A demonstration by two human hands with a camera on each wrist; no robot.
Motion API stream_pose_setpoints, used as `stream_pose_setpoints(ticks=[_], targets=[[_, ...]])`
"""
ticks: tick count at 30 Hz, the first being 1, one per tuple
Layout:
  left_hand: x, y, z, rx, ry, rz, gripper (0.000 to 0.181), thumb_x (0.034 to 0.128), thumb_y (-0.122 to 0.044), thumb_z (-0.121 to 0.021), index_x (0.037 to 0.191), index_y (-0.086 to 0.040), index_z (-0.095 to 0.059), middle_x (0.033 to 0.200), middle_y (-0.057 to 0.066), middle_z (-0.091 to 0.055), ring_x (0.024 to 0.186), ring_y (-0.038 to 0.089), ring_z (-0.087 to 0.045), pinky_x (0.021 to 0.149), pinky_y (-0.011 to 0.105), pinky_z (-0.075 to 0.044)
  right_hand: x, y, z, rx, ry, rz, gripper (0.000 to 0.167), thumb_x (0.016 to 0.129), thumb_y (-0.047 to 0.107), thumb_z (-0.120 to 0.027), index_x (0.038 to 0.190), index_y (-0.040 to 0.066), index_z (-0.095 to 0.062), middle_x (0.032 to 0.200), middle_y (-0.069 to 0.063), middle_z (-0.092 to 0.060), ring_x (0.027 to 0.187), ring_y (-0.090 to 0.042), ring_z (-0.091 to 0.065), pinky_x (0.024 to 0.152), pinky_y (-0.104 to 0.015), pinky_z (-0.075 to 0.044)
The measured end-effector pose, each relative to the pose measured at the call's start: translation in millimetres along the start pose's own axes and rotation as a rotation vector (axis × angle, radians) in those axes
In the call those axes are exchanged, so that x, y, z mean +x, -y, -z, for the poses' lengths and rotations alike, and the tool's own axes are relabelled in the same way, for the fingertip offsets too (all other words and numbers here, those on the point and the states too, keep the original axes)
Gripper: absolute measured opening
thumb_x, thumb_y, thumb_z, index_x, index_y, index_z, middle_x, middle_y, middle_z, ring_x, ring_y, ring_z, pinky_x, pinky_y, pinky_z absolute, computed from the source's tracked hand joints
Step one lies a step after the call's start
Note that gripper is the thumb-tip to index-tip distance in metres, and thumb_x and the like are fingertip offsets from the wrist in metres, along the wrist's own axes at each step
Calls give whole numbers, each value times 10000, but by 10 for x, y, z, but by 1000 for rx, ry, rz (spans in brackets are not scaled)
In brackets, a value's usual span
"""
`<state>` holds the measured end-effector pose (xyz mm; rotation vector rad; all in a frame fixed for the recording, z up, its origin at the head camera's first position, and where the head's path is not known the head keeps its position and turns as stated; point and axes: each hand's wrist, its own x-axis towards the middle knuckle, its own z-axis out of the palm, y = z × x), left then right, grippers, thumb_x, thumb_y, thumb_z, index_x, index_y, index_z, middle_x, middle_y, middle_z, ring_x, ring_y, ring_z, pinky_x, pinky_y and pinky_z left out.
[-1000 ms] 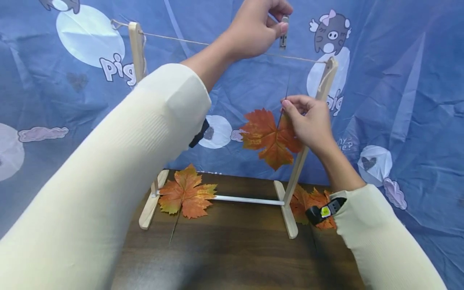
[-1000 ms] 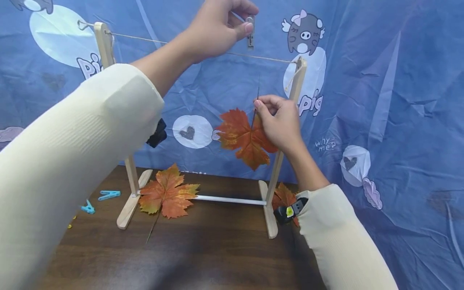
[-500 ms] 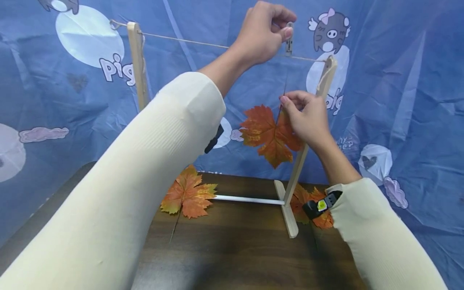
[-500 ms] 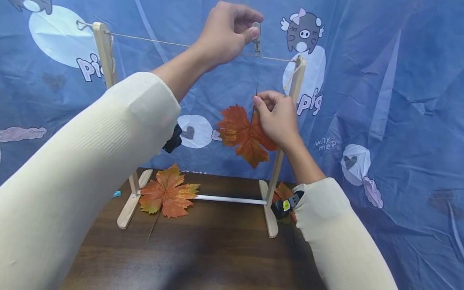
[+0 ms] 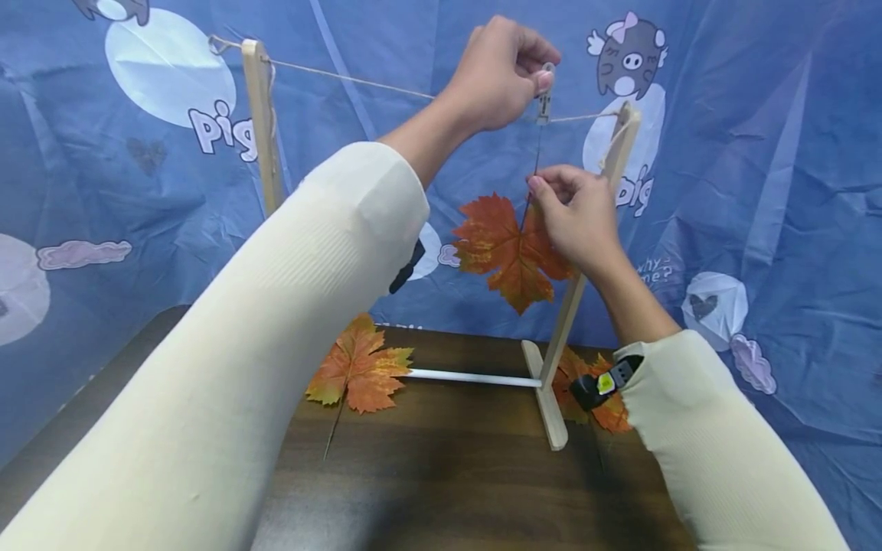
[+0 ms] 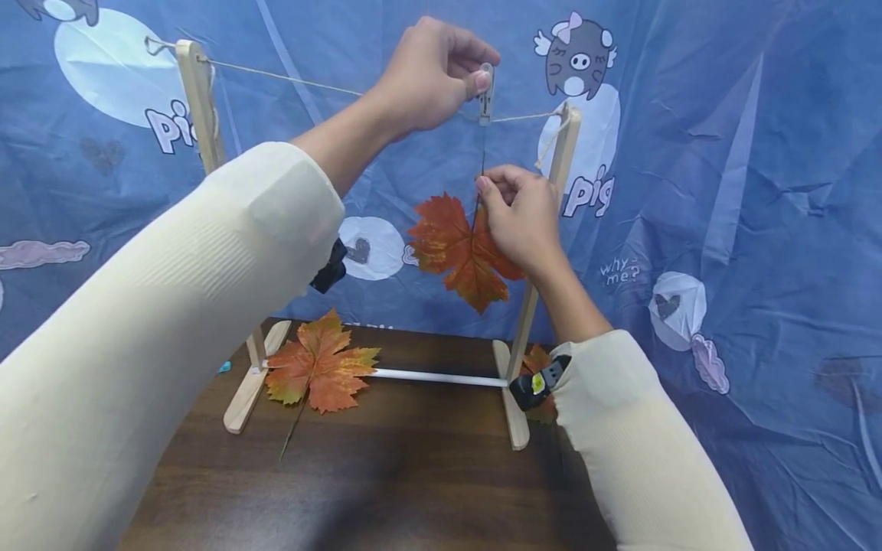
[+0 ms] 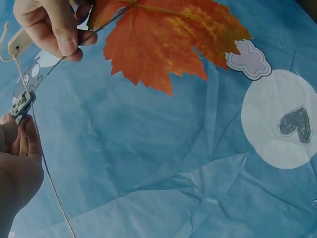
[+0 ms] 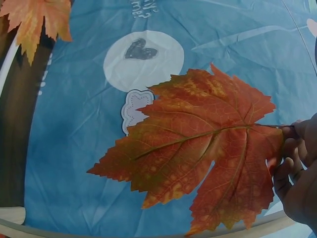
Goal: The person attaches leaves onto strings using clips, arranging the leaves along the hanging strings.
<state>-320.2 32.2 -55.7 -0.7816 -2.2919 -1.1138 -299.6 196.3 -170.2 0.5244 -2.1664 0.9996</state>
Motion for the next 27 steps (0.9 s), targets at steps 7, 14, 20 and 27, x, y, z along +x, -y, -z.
stream_pose_setpoints(ticks=[7, 14, 20, 27], targets=[[-9, 13, -3, 2, 10, 10, 291, 1048, -166, -583, 1306, -108, -702, 1193, -1, -728, 1078, 75, -648, 918, 157, -474, 4, 14, 25, 0, 14, -9, 277, 1033, 214, -633, 1049, -29, -766, 821, -116, -726, 661, -88, -597, 566, -182, -428], [-31, 20, 4, 44, 58, 14, 291, 1041, -188, -594, 1299, -111, -705, 1202, -4, -723, 1049, 84, -645, 911, 171, -484, 41, 36, 3, 1, 6, 1, 244, 1029, 183, -636, 1018, -23, -767, 771, -83, -698, 621, -68, -560, 568, -189, -418], [-45, 13, 32, 74, 72, 10, 289, 1039, -198, -597, 1289, -109, -711, 1215, -1, -727, 1082, 86, -648, 925, 172, -485, 41, 42, -13, -6, 6, -3, 241, 1036, 180, -623, 1032, -16, -762, 820, -121, -712, 665, -87, -585, 609, -199, -430], [-46, 7, 78, 107, 89, -13, 288, 1026, -187, -613, 1279, -92, -712, 1236, 17, -725, 1120, 88, -651, 952, 165, -478, 7, 27, -32, -21, -13, 34, 242, 1042, 169, -605, 1062, -19, -756, 863, -156, -723, 700, -100, -593, 624, -201, -420]])
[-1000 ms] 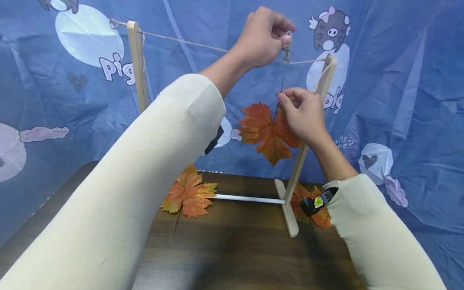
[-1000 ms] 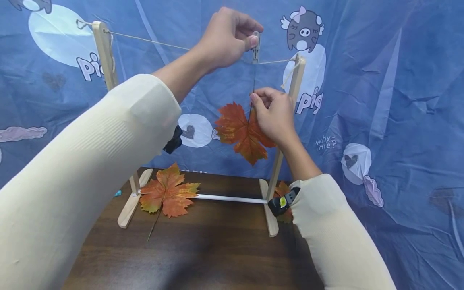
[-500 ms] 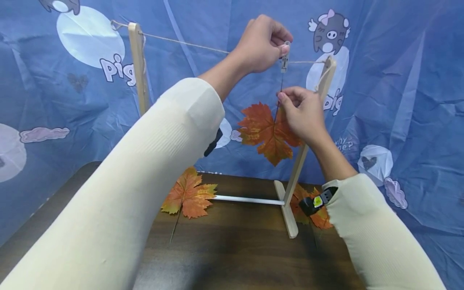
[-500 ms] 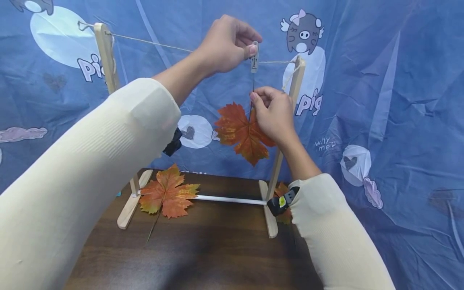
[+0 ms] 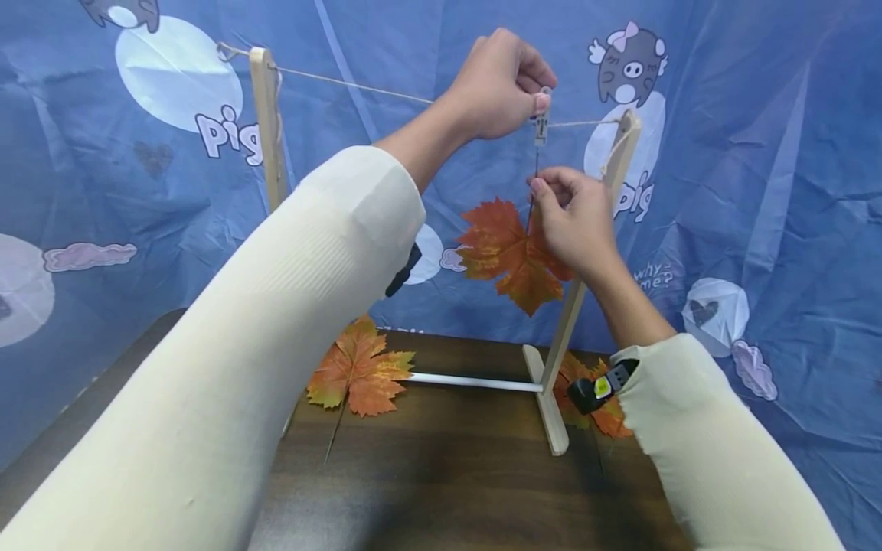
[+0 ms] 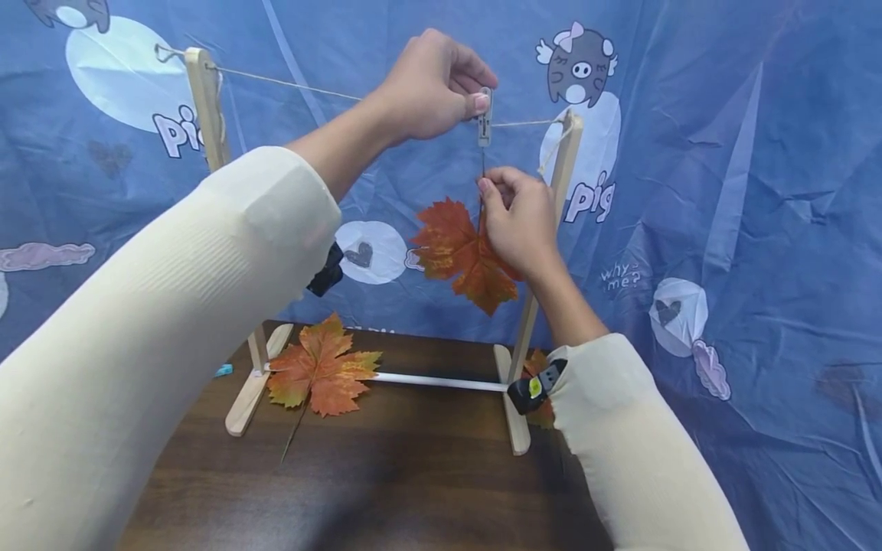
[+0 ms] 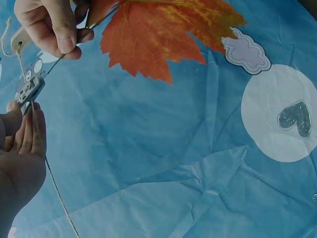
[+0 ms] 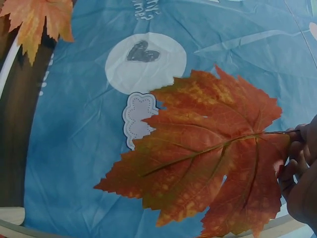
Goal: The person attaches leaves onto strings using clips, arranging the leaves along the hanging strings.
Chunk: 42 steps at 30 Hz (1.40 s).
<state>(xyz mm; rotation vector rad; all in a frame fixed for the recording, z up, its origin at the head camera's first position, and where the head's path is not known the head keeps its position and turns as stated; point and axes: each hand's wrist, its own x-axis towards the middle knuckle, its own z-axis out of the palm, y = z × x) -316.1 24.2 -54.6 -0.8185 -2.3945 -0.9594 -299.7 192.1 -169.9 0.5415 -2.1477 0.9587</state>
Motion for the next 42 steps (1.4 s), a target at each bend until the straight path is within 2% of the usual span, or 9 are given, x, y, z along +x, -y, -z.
stream_pose_setpoints(ticks=[11, 24, 33, 42], targets=[[-34, 20, 28, 22, -27, -25, 299, 1044, -217, -583, 1289, -91, -700, 1234, 26, -713, 1108, 101, -637, 947, 175, -480, -13, 18, -18, 11, -60, 39, 231, 1039, 136, -595, 1063, -31, -753, 865, -163, -720, 675, -77, -574, 626, -194, -415], [-6, -10, -5, -24, -28, -28, 241, 990, -156, -664, 1198, -71, -751, 1135, 31, -753, 1016, 91, -675, 889, 168, -505, 42, 71, 14, 25, -69, 30, 243, 1049, 155, -587, 1096, -19, -751, 863, -166, -717, 689, -86, -584, 607, -187, -416], [-23, 16, -23, -38, 18, -1, 297, 1014, -199, -645, 1279, -86, -715, 1200, 28, -737, 1065, 97, -669, 931, 174, -495, 76, 89, 11, 45, -87, 20, 228, 1031, 155, -622, 1073, -23, -760, 845, -150, -727, 664, -56, -591, 602, -171, -437], [-24, 11, -55, -14, 73, 4, 383, 1029, -254, -627, 1372, -88, -653, 1298, 35, -693, 1151, 104, -625, 975, 182, -472, 59, 87, 9, 39, -67, -10, 260, 1041, 207, -618, 1103, -3, -759, 917, -158, -736, 724, -106, -599, 620, -184, -432]])
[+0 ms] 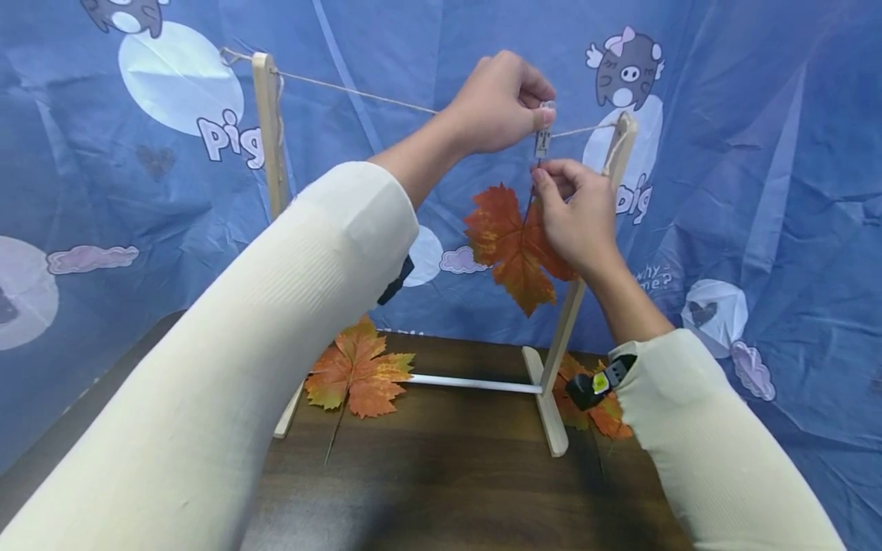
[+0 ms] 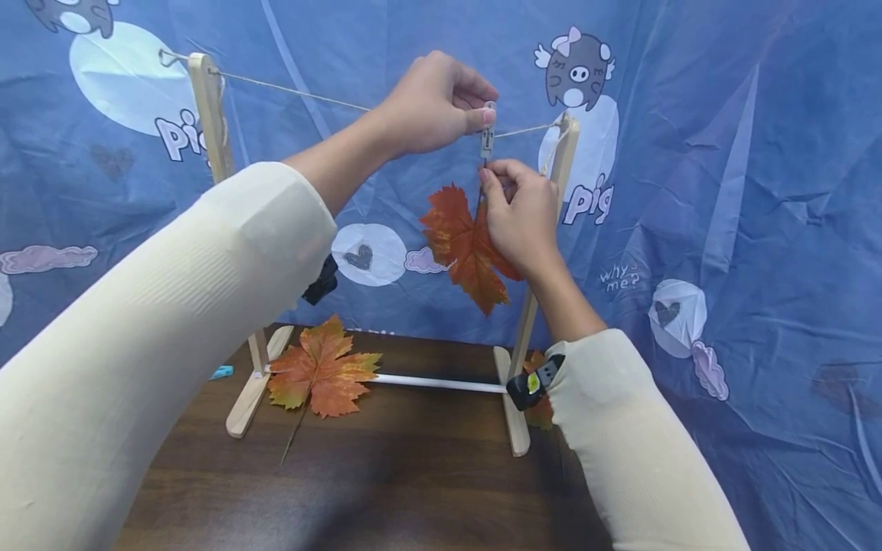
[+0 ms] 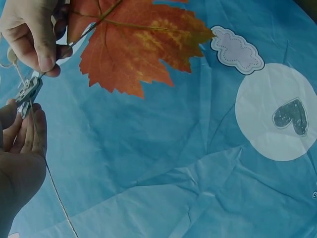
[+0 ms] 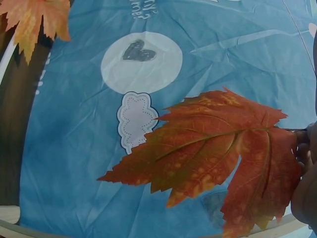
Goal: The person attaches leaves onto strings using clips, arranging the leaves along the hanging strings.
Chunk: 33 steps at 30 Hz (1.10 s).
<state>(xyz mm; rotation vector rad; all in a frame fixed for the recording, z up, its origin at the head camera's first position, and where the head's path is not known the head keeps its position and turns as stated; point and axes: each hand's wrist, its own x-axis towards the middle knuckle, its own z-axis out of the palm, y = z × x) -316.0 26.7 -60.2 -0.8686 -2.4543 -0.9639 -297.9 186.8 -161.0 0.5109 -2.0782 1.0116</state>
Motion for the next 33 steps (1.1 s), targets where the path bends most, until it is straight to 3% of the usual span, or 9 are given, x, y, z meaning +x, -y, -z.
stream_pose_setpoints(ticks=[8, 16, 24, 33], targets=[[-54, 18, 17, 20, -5, -29, 447, 1032, -320, -621, 1419, -96, -611, 1362, 36, -651, 1233, 109, -588, 1021, 198, -455, 12, -14, 4, 3, -11, 8, 254, 1024, 208, -642, 1071, -8, -767, 865, -129, -726, 688, -85, -585, 601, -180, -425], [-78, 17, 58, -1, -65, -12, 439, 1026, -309, -636, 1401, -82, -623, 1298, 37, -684, 1154, 115, -625, 967, 193, -481, -13, -18, 69, -19, -37, -11, 242, 1019, 221, -650, 1104, 27, -766, 856, -64, -706, 644, -100, -551, 524, -205, -401], [-144, 68, 147, -51, -128, -20, 360, 1025, -243, -644, 1329, -52, -667, 1218, 46, -708, 1061, 108, -640, 899, 191, -494, -28, -2, 103, -24, -63, 44, 223, 1003, 205, -674, 1064, 16, -775, 813, -25, -693, 609, -93, -514, 533, -208, -381], [-340, 181, 306, -72, -169, -51, 333, 1025, -229, -644, 1303, -48, -679, 1192, 51, -715, 1054, 95, -668, 900, 186, -509, -107, 2, 109, -88, -30, 138, 219, 1000, 207, -679, 1034, 13, -774, 700, -93, -638, 530, -103, -495, 457, -197, -344]])
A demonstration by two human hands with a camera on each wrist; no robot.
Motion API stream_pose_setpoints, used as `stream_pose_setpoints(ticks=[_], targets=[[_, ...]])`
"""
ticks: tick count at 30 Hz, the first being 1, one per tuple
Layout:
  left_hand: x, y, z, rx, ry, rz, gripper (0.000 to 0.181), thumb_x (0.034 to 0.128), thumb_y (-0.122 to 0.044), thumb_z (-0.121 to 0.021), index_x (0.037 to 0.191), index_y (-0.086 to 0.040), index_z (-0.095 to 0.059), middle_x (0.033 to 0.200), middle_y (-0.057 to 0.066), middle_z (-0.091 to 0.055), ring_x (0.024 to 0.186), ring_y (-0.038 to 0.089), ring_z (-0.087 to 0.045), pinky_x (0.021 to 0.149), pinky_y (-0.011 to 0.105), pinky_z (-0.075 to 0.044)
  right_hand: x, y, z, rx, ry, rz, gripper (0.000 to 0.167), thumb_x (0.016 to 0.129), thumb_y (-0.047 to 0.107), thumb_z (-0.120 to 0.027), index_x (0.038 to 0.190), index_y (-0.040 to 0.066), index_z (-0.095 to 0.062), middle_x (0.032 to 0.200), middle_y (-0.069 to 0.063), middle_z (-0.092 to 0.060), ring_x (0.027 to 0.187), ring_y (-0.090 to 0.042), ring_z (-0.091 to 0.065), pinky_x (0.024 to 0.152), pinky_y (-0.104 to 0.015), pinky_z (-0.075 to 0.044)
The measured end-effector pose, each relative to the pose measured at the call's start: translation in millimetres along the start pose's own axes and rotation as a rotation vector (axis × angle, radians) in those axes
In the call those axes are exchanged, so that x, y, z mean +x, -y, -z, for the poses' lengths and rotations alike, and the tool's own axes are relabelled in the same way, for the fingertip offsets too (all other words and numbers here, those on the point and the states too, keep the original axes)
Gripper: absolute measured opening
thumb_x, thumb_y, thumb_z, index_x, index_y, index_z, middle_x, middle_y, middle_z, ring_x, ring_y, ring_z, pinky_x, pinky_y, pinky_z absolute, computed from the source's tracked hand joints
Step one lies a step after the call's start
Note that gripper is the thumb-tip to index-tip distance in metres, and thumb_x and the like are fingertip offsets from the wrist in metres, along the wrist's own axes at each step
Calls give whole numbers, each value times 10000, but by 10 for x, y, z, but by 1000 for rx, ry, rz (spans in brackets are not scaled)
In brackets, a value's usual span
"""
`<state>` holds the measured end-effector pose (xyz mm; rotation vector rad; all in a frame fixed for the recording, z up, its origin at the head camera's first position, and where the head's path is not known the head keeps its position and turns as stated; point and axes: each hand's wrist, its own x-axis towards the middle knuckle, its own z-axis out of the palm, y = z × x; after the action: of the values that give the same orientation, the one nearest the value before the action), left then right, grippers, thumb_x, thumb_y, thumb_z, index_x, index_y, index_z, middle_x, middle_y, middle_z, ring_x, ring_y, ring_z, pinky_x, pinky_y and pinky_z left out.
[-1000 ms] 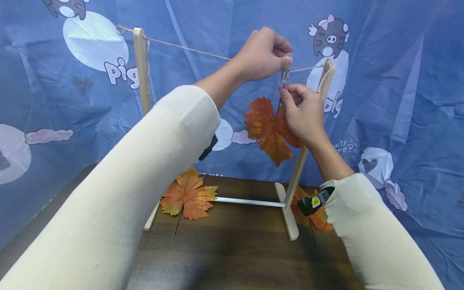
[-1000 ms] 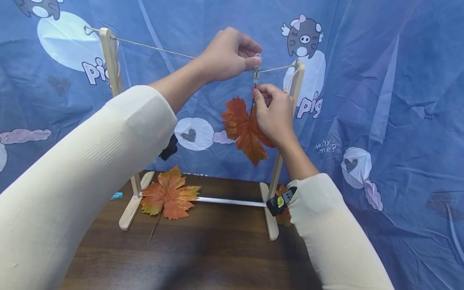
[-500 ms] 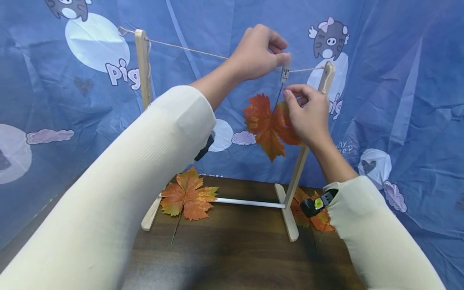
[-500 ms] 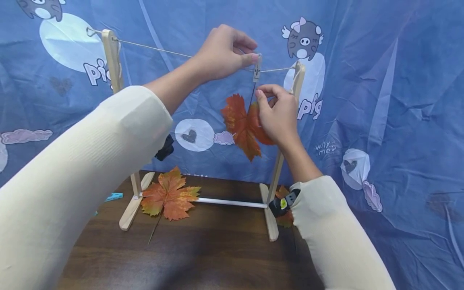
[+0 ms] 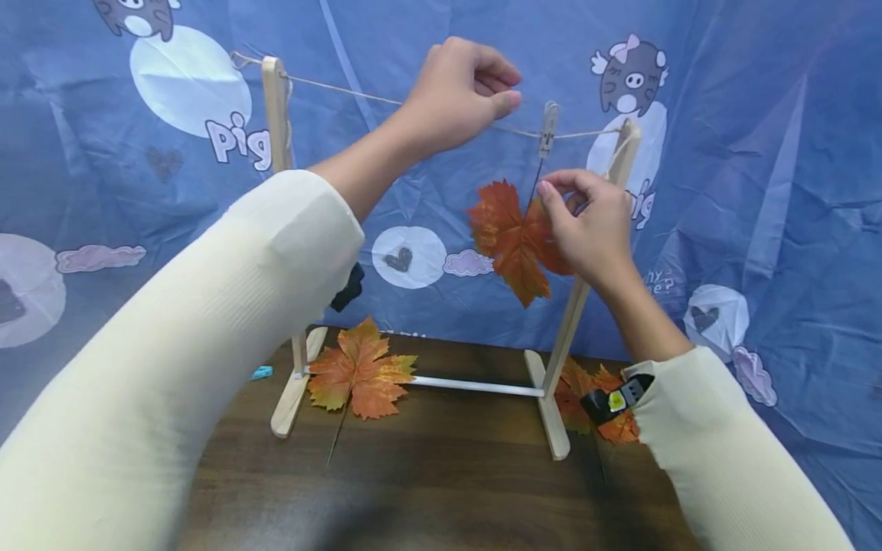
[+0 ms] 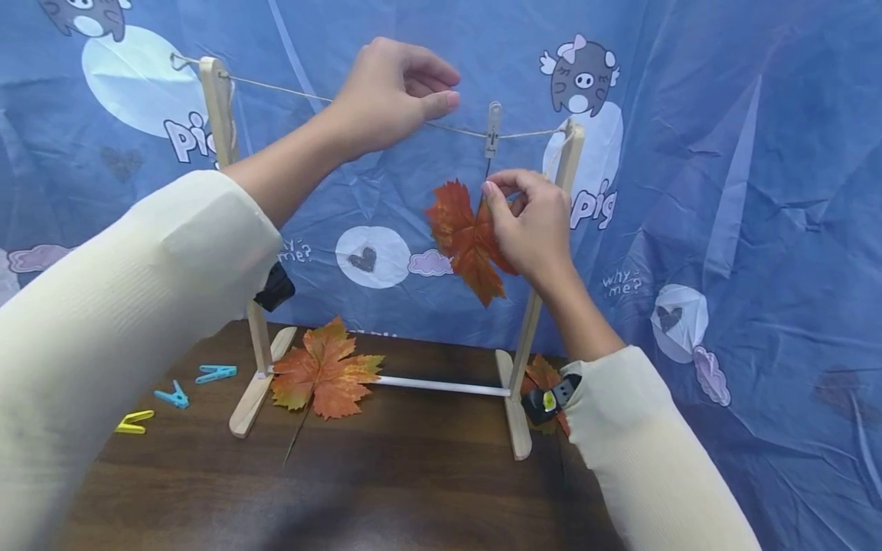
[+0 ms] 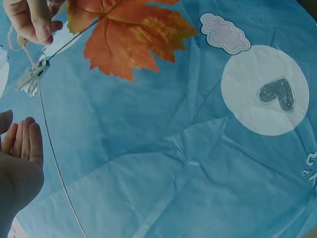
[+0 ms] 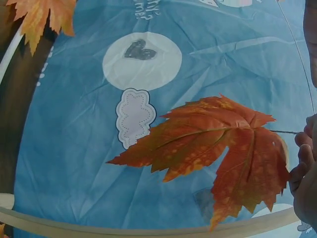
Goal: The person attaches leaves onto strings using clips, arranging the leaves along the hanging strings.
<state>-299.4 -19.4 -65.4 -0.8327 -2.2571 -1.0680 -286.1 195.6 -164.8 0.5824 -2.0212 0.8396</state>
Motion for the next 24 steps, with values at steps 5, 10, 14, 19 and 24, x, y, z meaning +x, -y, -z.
stream_pose_setpoints(ticks=[5, 10, 14, 19, 24], targets=[[-138, 92, 157, -22, -32, 14, 320, 1026, -239, -644, 1294, -68, -687, 1173, 32, -712, 1025, 63, -668, 890, 182, -514, -45, 12, -13, 2, 12, 124, 186, 979, 142, -701, 1000, -31, -767, 739, -124, -671, 541, -105, -483, 492, -175, -348], [-282, 210, 307, -92, -48, 81, 296, 1001, -228, -684, 1242, -59, -716, 1112, 49, -718, 978, 101, -683, 868, 221, -525, -90, 44, -55, 23, 26, 234, 145, 948, 85, -725, 976, -52, -762, 788, -136, -685, 582, -134, -495, 542, -154, -363], [-460, 351, 405, -112, -6, 114, 313, 998, -237, -689, 1244, -46, -711, 1098, 60, -716, 985, 139, -688, 869, 245, -528, -128, 81, -109, 16, 46, 302, 135, 950, 86, -719, 972, -40, -760, 770, -124, -670, 590, -139, -500, 556, -171, -363], [-719, 527, 502, -92, 80, 163, 321, 994, -250, -701, 1242, -47, -711, 1109, 95, -726, 969, 143, -701, 844, 256, -522, -210, 128, -207, -15, 108, 365, 135, 968, 111, -706, 986, -15, -751, 759, -104, -646, 596, -153, -486, 555, -259, -370], [-978, 714, 542, -34, 141, 203, 312, 994, -272, -702, 1235, -75, -721, 1123, 109, -745, 960, 130, -711, 844, 263, -518, -344, 123, -343, -36, 180, 378, 122, 961, 120, -715, 998, 8, -745, 820, -87, -678, 628, -175, -535, 565, -312, -428]])
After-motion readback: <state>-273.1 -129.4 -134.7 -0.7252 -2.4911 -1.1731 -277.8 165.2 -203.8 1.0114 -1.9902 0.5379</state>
